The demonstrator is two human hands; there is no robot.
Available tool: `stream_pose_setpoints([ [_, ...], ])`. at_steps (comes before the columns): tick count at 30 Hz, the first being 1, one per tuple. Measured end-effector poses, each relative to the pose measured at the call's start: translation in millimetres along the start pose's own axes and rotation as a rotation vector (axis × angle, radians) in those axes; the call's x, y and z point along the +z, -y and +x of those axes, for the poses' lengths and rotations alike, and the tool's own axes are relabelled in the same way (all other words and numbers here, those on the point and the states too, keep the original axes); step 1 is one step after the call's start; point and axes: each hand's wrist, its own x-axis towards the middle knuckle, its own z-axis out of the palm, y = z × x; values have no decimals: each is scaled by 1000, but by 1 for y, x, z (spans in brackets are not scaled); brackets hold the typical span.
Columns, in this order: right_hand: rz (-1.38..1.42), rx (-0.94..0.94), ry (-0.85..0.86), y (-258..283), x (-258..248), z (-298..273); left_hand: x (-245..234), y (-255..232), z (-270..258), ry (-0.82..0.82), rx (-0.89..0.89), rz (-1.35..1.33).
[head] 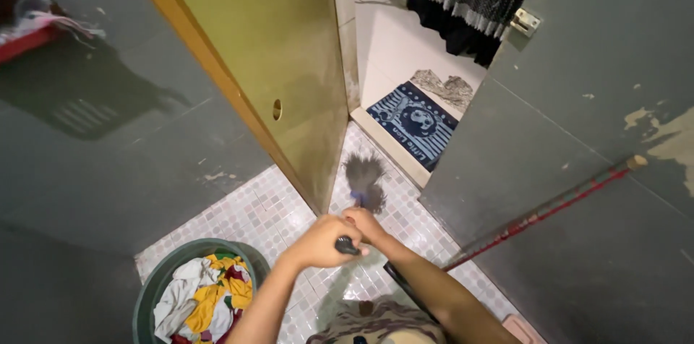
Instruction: The person cleans the floor of a tiled room and the area near a doorway using a mop and a squeegee.
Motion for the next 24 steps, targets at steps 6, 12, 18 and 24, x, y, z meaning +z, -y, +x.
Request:
stream_pose_setpoints([
  [6,513,-224,-131,21,17,0,-38,-13,34,123,-150,-64],
  [12,248,-196,-27,-19,6,28,-25,-7,35,-53,42,-234],
  [18,9,-62,23,-38,-13,40,39,57,7,-100,-229,19],
  [24,-113,-25,-154,-40,-12,24,77,83,-7,-18,-33,-32],
])
